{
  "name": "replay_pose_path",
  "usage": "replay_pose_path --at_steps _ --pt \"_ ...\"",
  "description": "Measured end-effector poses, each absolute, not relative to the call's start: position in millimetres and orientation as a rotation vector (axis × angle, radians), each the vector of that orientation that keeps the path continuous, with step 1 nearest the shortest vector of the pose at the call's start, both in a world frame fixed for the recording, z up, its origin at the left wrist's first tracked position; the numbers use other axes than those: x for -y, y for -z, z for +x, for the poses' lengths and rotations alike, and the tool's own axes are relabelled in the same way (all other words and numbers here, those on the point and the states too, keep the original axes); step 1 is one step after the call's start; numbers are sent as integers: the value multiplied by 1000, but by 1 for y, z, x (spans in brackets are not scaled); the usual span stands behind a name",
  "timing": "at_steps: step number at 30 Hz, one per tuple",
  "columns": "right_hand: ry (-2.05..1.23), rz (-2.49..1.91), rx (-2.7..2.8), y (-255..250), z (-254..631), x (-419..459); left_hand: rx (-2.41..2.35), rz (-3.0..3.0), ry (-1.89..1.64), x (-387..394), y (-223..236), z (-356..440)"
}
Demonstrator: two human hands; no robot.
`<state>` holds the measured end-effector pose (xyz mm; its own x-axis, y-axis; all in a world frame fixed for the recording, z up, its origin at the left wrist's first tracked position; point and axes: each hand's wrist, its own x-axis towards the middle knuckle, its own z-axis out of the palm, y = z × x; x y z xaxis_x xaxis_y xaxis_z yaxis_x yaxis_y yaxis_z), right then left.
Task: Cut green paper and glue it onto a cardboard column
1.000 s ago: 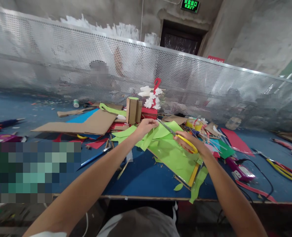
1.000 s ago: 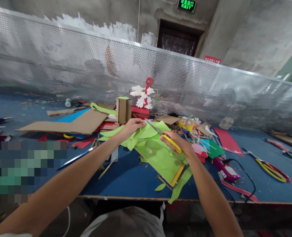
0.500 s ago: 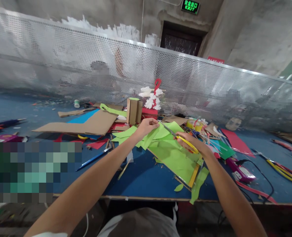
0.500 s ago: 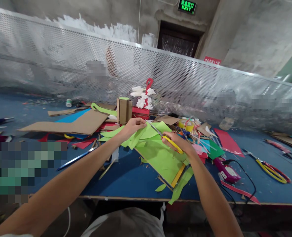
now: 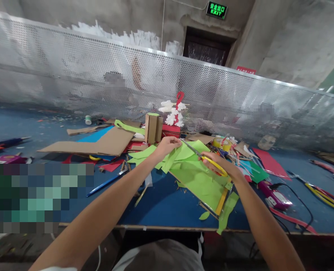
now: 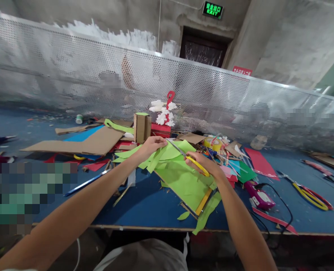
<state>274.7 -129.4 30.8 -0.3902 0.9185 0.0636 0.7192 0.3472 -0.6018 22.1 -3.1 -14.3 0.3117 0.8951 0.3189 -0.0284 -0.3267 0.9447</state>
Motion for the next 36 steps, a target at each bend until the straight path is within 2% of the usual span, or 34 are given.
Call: replay_pose_path --at_steps 12,22,30,36 --pt "-512 -1354 2356 -24 285 117 -818 1436 -1110 6 13 23" --pt "-510 -1400 2350 -23 287 116 -789 1305 -1062 6 13 23" --pt "-632 -1392 2236 -27 280 122 -819 1371 -1073 11 11 25" --pt "-888 -1496 2143 -19 281 119 -816 1374 -1069 15 8 24"
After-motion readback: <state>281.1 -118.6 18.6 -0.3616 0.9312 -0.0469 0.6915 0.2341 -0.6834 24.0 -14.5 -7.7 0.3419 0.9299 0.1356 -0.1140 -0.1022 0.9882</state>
